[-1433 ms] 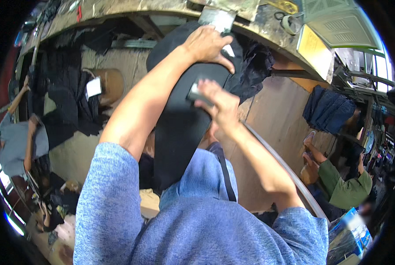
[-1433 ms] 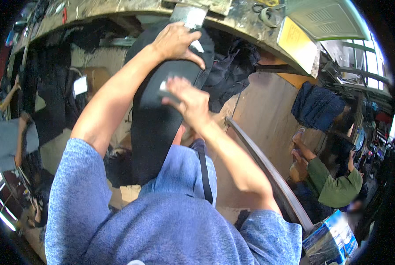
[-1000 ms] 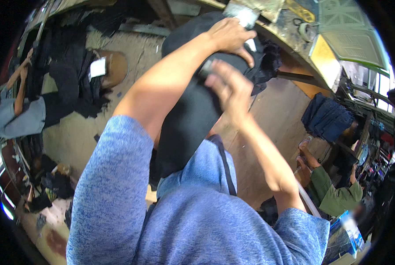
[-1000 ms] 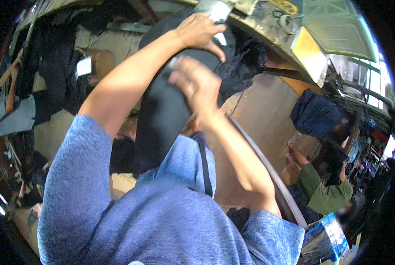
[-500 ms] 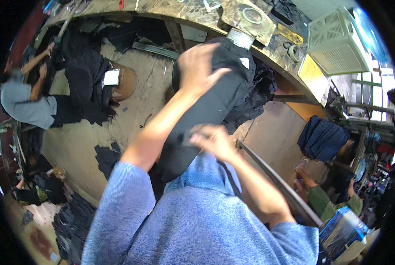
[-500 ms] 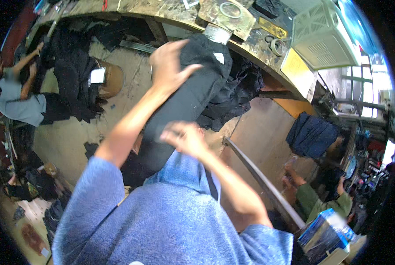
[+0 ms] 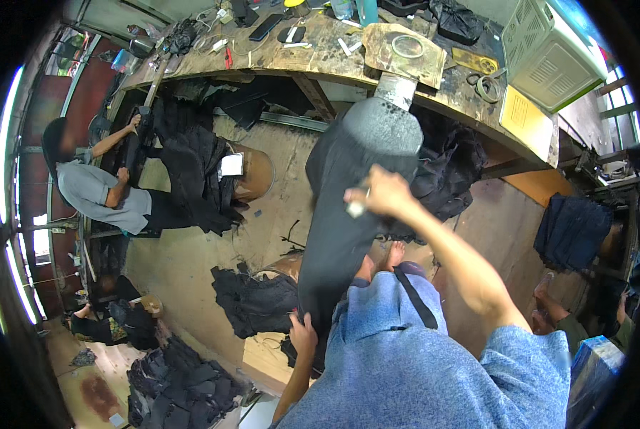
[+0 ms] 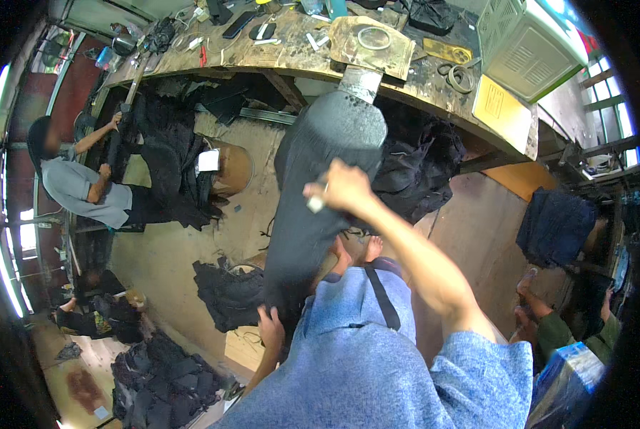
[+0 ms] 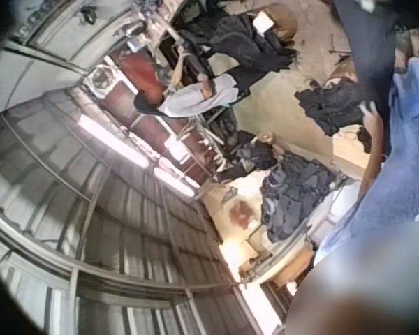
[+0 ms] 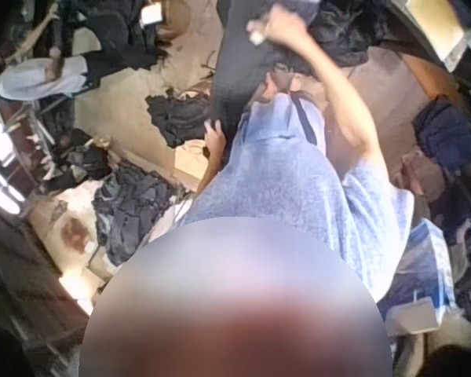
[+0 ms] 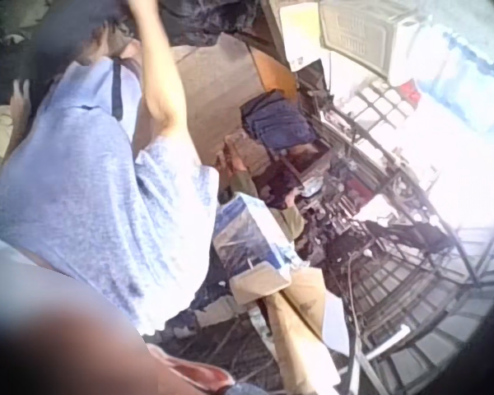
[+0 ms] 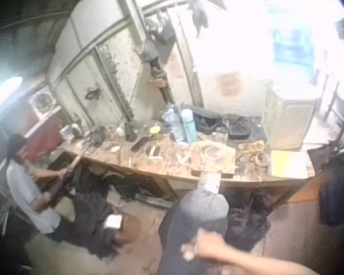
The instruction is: The person repeatedly rubs a small block against the surface of black trousers placed on a cylindrical form. The person flips the trousers over and continues rubbing different sections of the fabric. The person handles multiple trousers one at a time, placing them on the form and rubbing them before moving to the next.
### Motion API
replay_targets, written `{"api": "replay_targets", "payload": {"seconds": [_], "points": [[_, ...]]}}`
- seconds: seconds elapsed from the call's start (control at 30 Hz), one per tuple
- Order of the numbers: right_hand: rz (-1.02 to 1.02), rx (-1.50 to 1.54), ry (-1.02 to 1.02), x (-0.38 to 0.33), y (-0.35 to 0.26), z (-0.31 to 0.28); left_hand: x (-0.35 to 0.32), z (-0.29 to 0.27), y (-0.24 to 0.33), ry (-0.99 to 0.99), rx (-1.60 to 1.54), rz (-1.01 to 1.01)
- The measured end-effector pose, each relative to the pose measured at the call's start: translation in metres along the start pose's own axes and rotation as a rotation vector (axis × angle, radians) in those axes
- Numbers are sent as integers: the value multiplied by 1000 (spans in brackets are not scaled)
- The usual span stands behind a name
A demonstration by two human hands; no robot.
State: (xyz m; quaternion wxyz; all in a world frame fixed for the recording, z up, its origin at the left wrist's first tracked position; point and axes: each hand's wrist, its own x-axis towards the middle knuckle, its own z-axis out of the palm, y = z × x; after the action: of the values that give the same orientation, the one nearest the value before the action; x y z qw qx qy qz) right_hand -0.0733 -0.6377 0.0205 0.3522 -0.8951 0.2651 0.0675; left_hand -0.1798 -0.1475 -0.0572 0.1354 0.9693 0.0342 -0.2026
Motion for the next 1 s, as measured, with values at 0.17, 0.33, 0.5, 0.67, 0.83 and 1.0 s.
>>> {"api": "replay_targets", "payload": {"seconds": [0.17, 0.33, 0.5, 0.67, 0.83, 1.0], "points": [[-327, -4, -430, -146, -26, 81, -14, -43, -99, -334, 472, -152], [-440, -33, -358, -149, 56, 100, 141, -87, 12, 113, -323, 444], [-394, -58, -447, -127, 61, 86, 205, -89, 168, -309, -316, 464], [-467, 47, -422, -168, 26, 122, 132, -82, 137, -394, -464, 283], [-95, -236, -368, -152, 100, 83, 111, -48, 160, -282, -593, 371], [-322, -369, 6, -85, 132, -8, 201, -33, 311, 0, -548, 744]]}}
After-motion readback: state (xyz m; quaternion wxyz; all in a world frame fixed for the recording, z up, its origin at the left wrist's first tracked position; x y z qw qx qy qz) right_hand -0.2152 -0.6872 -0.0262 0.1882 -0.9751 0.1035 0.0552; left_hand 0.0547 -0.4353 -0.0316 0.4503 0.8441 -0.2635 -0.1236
